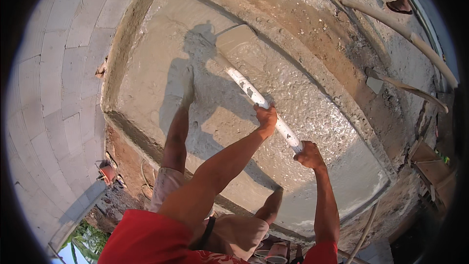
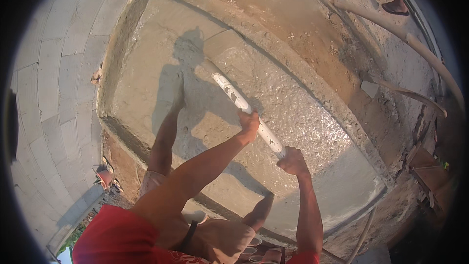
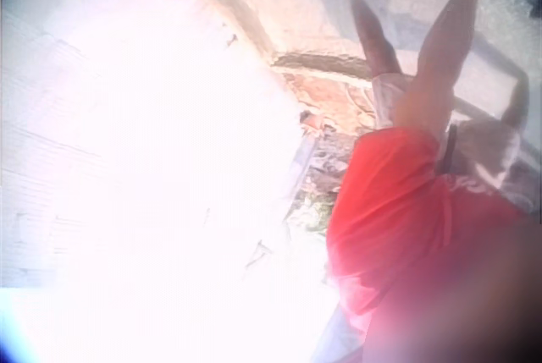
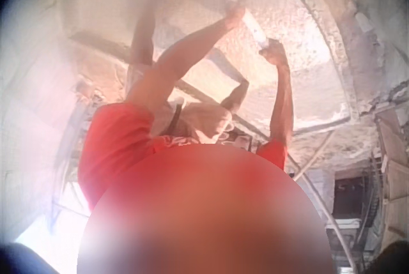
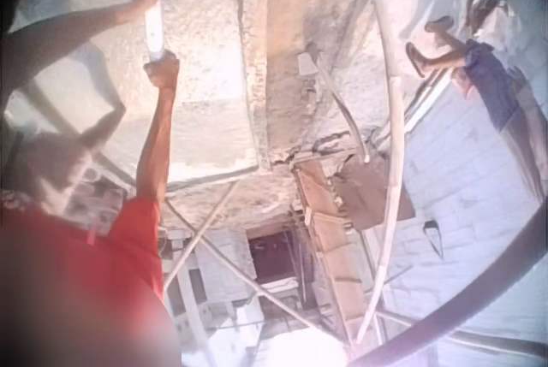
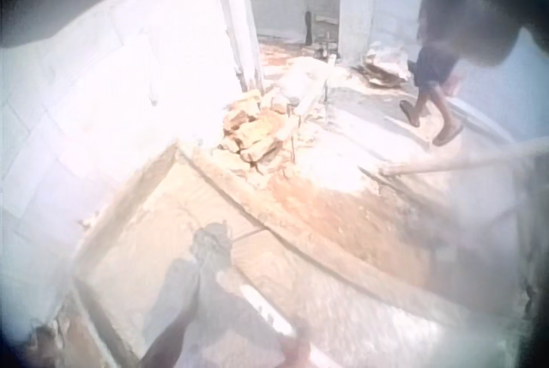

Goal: The person uses a long straightedge to level wet concrete on a rectangular slab, then scoops excess concrete into a basin and smooths the surface. The person also uses a hoe to scrape and level the ground adjacent to the slab.

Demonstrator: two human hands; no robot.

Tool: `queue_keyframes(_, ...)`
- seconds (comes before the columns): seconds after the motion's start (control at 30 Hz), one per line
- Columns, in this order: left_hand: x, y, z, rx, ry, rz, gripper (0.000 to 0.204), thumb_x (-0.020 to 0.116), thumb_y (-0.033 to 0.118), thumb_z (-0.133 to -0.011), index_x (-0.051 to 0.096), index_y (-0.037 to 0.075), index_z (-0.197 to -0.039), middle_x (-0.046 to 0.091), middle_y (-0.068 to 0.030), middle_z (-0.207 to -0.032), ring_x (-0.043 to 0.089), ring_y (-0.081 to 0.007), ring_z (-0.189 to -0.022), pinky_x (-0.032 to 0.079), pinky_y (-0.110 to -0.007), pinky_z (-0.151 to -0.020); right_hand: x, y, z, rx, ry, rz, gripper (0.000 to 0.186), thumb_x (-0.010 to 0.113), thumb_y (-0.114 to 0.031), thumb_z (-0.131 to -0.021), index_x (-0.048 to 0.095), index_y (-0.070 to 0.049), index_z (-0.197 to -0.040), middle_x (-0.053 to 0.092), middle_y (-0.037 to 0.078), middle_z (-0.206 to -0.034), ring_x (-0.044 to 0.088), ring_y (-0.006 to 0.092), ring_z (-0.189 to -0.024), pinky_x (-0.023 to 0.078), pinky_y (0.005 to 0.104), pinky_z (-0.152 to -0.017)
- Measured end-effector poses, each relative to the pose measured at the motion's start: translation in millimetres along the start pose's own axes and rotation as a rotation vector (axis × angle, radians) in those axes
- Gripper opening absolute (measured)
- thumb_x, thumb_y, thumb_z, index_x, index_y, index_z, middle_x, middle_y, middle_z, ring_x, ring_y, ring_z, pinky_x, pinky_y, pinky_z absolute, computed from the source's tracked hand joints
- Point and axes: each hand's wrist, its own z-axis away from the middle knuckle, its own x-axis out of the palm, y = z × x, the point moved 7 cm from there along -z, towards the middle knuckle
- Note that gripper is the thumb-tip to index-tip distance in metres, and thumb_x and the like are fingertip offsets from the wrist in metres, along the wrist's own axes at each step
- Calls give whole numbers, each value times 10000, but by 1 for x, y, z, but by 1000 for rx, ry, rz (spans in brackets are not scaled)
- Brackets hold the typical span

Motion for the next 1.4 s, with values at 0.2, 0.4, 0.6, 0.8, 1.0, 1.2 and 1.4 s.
queue_keyframes(0.2, 66, -133, 201, -496, -368, 179, 466, 746, 203, -837, 525, -28, -1177, 658, -157, -1026, 658, -286, -921, 523, -408, -781, 39, 166, 170, 156, 167, 1, 345, 683, -121, -627, 629, 30, -933, 677, 272, -844, 657, 476, -837, 527, 507, -809)
queue_keyframes(0.4, 66, -242, 374, -1139, -687, 530, 312, 796, 204, -775, 620, 69, -994, 602, -58, -954, 621, -240, -929, 514, -385, -831, 125, 283, 344, 471, 165, -102, 465, 741, -102, -614, 624, -41, -1060, 681, 254, -1000, 645, 425, -1018, 516, 481, -897)
queue_keyframes(0.6, -9, -240, 431, -1140, -624, 505, 210, 774, 165, -783, 641, 85, -925, 611, -47, -872, 604, -204, -838, 498, -370, -801, 165, 243, 373, 557, 96, 8, 395, 718, -87, -598, 612, -44, -976, 679, 238, -869, 664, 420, -858, 535, 483, -798)
queue_keyframes(0.8, -129, -84, 56, -680, -315, 758, 155, 709, 120, -825, 594, 59, -910, 575, -50, -768, 585, -179, -711, 494, -331, -690, 135, 5, 85, -50, 174, 9, 305, 712, -85, -591, 582, -44, -864, 658, 223, -730, 658, 438, -707, 534, 499, -692)
queue_keyframes(1.0, -295, 151, -338, -254, 117, 672, 267, 710, 181, -780, 584, -26, -891, 568, -97, -697, 571, -241, -564, 489, -380, -553, 122, -344, -254, -392, 148, 15, 378, 733, -131, -658, 617, -7, -996, 674, 266, -869, 667, 434, -862, 537, 484, -781)
queue_keyframes(1.2, -328, 196, -428, -117, 261, 486, 299, 714, 166, -790, 579, -83, -885, 602, -149, -734, 611, -277, -578, 495, -446, -524, 95, -434, -300, -307, -29, 47, 430, 705, -154, -661, 670, 6, -1058, 703, 238, -969, 678, 397, -938, 539, 449, -860)
queue_keyframes(1.4, -285, 131, -328, -276, 180, 445, 316, 699, 140, -768, 621, -125, -921, 637, -173, -795, 621, -278, -598, 500, -439, -545, 83, -357, -189, -198, -61, 114, 410, 696, -166, -670, 659, 53, -1014, 680, 288, -962, 676, 410, -955, 535, 453, -856)
